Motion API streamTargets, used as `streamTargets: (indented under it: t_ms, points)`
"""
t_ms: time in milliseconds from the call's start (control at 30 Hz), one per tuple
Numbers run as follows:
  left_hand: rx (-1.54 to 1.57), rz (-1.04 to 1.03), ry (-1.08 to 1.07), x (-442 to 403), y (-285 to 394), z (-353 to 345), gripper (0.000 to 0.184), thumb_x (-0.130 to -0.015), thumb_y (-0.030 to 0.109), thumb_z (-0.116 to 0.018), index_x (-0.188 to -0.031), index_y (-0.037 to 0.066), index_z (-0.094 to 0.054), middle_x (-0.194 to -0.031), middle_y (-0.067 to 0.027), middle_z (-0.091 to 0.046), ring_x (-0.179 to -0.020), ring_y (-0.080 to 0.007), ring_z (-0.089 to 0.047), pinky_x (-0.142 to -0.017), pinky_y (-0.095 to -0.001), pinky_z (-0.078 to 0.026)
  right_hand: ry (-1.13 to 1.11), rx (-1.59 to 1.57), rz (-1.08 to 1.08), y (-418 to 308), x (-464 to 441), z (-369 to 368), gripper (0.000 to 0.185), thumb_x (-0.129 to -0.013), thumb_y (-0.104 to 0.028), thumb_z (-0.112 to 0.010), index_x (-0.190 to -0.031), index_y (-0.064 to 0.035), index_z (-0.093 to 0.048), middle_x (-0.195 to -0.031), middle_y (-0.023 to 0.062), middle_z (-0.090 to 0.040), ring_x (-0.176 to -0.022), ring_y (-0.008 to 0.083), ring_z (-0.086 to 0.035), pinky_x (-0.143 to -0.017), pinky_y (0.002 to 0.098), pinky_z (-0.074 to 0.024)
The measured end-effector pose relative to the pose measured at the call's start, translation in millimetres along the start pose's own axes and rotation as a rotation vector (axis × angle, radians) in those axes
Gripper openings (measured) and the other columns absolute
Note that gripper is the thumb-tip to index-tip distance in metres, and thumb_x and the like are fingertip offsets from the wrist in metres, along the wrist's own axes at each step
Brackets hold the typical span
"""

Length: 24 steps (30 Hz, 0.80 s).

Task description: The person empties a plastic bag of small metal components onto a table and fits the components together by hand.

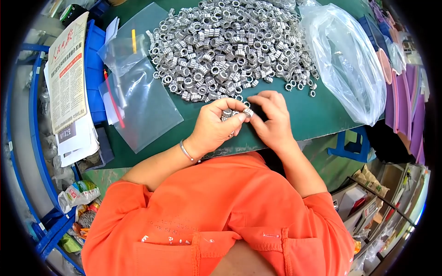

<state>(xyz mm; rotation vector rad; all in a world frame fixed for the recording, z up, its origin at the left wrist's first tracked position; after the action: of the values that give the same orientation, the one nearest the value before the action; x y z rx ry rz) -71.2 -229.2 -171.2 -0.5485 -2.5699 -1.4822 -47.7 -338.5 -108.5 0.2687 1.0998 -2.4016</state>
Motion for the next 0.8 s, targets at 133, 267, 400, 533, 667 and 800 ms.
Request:
streamTargets:
  t_ms: [133,267,400,533,667,800]
  points:
    - [0.034,0.013,-0.003,-1,-1,2,0.011,-0.087,0.001,-0.054,-0.098,-0.001,-0.057,-0.084,-0.0101,-0.061,-0.050,-0.0062,-0.045,-0.039,-0.0176,-0.032,-0.031,0.068,0.017,-2,2,-4,0.023,-0.069,-0.005,-0.070,-0.091,-0.0042,-0.061,-0.092,0.0097,-0.055,-0.082,0.0277,-0.052,-0.071,0.0362,-0.0434]
    - [0.076,0.041,0.009,-1,-1,3,0.012,-0.088,0.001,-0.053,-0.099,-0.001,-0.057,-0.083,-0.0103,-0.061,-0.049,-0.0064,-0.044,-0.039,-0.0175,-0.032,0.005,0.085,-0.002,2,4,3,0.022,-0.069,-0.002,-0.067,-0.091,-0.0040,-0.061,-0.092,0.0098,-0.055,-0.083,0.0283,-0.052,-0.073,0.0358,-0.0434]
    - [0.098,0.039,0.010,0,-1,2,0.012,-0.088,0.001,-0.053,-0.099,-0.001,-0.056,-0.081,-0.0094,-0.060,-0.049,-0.0063,-0.044,-0.039,-0.0176,-0.032,0.072,-0.137,0.023,-10,4,17,0.024,-0.070,-0.002,-0.068,-0.093,-0.0022,-0.062,-0.091,0.0115,-0.058,-0.083,0.0269,-0.054,-0.073,0.0338,-0.0437]
    - [0.060,0.006,-0.010,-1,-2,1,0.011,-0.088,0.001,-0.054,-0.098,-0.001,-0.056,-0.081,-0.0080,-0.060,-0.049,-0.0058,-0.045,-0.039,-0.0180,-0.032,0.073,-0.226,0.045,-21,4,15,0.022,-0.068,-0.005,-0.074,-0.087,-0.0023,-0.064,-0.086,0.0098,-0.060,-0.079,0.0239,-0.056,-0.068,0.0320,-0.0440]
    - [-0.019,-0.010,-0.013,0,-1,1,0.010,-0.088,0.001,-0.054,-0.097,-0.001,-0.057,-0.081,-0.0060,-0.060,-0.050,-0.0054,-0.046,-0.040,-0.0184,-0.032,0.093,-0.237,0.015,-19,4,16,0.017,-0.069,-0.003,-0.073,-0.084,-0.0027,-0.064,-0.082,0.0089,-0.060,-0.075,0.0230,-0.056,-0.066,0.0312,-0.0438]
    - [-0.050,-0.015,-0.035,-1,-1,-1,0.009,-0.088,0.002,-0.055,-0.096,-0.001,-0.058,-0.080,-0.0061,-0.060,-0.050,-0.0056,-0.046,-0.039,-0.0185,-0.032,0.086,-0.242,0.030,-23,2,21,0.013,-0.072,-0.002,-0.070,-0.083,-0.0019,-0.064,-0.081,0.0092,-0.061,-0.072,0.0228,-0.057,-0.066,0.0309,-0.0441]
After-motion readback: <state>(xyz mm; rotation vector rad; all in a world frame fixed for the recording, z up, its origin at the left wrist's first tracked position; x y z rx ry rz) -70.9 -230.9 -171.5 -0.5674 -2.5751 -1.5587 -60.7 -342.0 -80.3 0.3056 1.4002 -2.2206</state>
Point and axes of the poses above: each hand's wrist, its own x-axis away from the middle knuckle, its own z-axis out of the back of the hand, y = z × x, the point moved 10 cm from there along -x, towards the middle knuckle
